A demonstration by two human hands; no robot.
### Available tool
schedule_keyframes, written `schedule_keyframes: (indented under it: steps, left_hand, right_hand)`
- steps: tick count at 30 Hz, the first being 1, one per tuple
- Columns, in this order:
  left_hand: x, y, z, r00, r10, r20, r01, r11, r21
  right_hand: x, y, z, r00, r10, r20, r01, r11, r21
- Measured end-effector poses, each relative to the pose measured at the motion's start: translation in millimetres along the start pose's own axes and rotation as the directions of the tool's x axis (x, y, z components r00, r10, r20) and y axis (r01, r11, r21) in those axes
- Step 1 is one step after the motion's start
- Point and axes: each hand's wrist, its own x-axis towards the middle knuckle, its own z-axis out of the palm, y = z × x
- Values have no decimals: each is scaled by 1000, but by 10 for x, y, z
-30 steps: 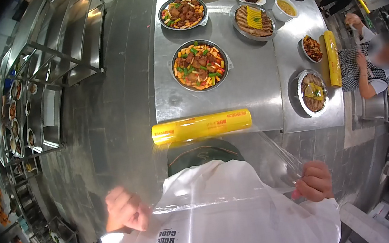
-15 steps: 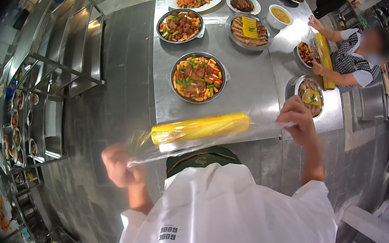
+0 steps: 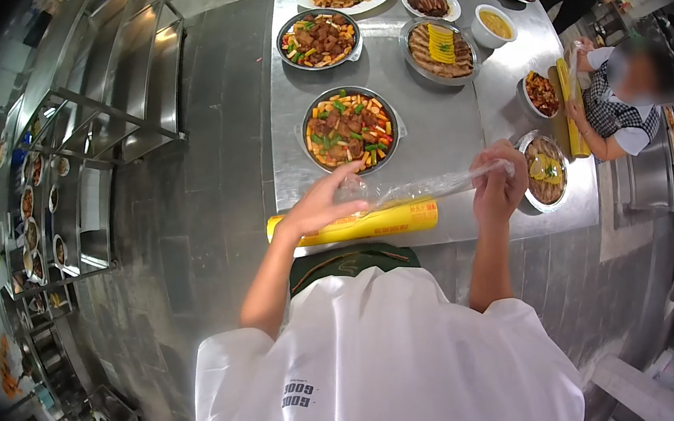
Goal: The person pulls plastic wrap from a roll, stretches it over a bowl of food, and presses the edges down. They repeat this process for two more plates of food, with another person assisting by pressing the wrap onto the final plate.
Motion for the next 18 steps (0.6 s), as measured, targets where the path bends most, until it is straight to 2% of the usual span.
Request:
schedule_keyframes:
  steps: [1,2,3,5,6,7,9,11,13,14,15,16,17,18]
  left_hand:
    - [52,93,-11,999,-32,-27,32,999,-14]
    - [95,137,-27,997,-63,-54,62,998,-28]
    - [95,28,-59,997,-60,-52,58,998,-30]
    - [10,-269,-121,984,-158,-85,147,981,-123]
    - [-55,-201,-116,969,-119,-218,80,981,-178]
    - [-91,-166,-142,969,-119,-217,81,980,-179]
    - [-176,-100,-232,923,-11,-385,-44,990,-134]
    - [-244,3,-292,915,-47,-400,1,994,-112]
    - [-276,180,-221,865,-44,-500,40,999,-19]
    - [-324,130,-157,885,34,-464,14,995,100]
    - [-344,137,-98,886,30,-463,17,995,97]
    - [-346,156,-26,873,242,-423,-126,951,284]
    - [-347,169,34,830,439,-344,-263,852,454]
    - [-359,174,83,870,377,-316,-217,870,442]
  right_hand:
    - [9,-1,-18,1000,23,19,-24,997,69]
    - [10,-4,-28,1000,23,19,-24,998,63]
    - [9,-6,-34,999,45,-17,-44,998,40]
    - [2,-20,-61,996,69,-54,-69,998,15]
    - [12,-30,-80,993,110,-43,-110,994,11]
    - [22,-39,-90,988,150,-33,-150,989,7]
    - [37,-66,-74,974,211,-86,-213,977,-4]
    - [52,-94,-41,952,272,-139,-276,961,-10]
    - [55,-140,-1,926,331,-180,-327,944,48]
    - [47,-148,8,925,336,-179,-333,942,47]
    - [52,-145,15,932,320,-169,-317,947,46]
    - [57,-142,17,940,302,-160,-298,953,44]
    - [64,-141,16,940,302,-160,-299,953,42]
    - [64,-142,12,953,270,-135,-272,962,7]
